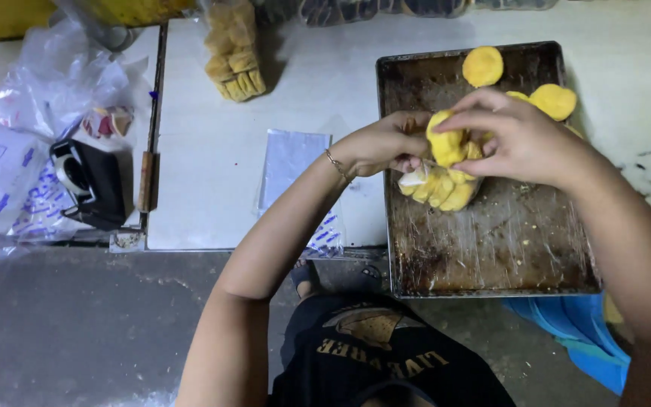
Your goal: Packing round yellow breads from a tray into plastic bags
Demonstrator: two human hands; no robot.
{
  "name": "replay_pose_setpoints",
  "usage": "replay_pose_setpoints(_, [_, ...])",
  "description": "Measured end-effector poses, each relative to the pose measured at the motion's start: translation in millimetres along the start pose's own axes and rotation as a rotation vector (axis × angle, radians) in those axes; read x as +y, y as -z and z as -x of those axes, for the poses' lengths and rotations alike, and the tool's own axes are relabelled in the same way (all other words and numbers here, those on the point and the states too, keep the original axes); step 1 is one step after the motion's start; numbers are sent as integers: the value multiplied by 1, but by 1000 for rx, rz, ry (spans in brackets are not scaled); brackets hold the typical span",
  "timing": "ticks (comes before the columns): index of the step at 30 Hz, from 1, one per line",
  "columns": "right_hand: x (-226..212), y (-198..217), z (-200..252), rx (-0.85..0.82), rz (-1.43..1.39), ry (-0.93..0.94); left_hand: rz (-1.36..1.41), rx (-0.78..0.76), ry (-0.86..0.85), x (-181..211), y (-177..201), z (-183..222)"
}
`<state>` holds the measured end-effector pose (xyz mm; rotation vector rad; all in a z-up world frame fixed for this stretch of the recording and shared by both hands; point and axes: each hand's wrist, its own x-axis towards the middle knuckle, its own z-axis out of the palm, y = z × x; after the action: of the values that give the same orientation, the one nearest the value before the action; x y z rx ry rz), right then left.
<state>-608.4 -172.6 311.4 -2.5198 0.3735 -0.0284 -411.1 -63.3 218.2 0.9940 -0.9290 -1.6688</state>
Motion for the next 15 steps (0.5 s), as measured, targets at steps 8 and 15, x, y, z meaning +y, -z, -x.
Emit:
replay_pose_setpoints(8, [-51,-15,-28,-583,530,-452,-407,33,-88,-12,-8,-32])
replay_pose_setpoints(15, [-25,-37,-3,-463,386,-471,-612,-32,-116,14,-29,0])
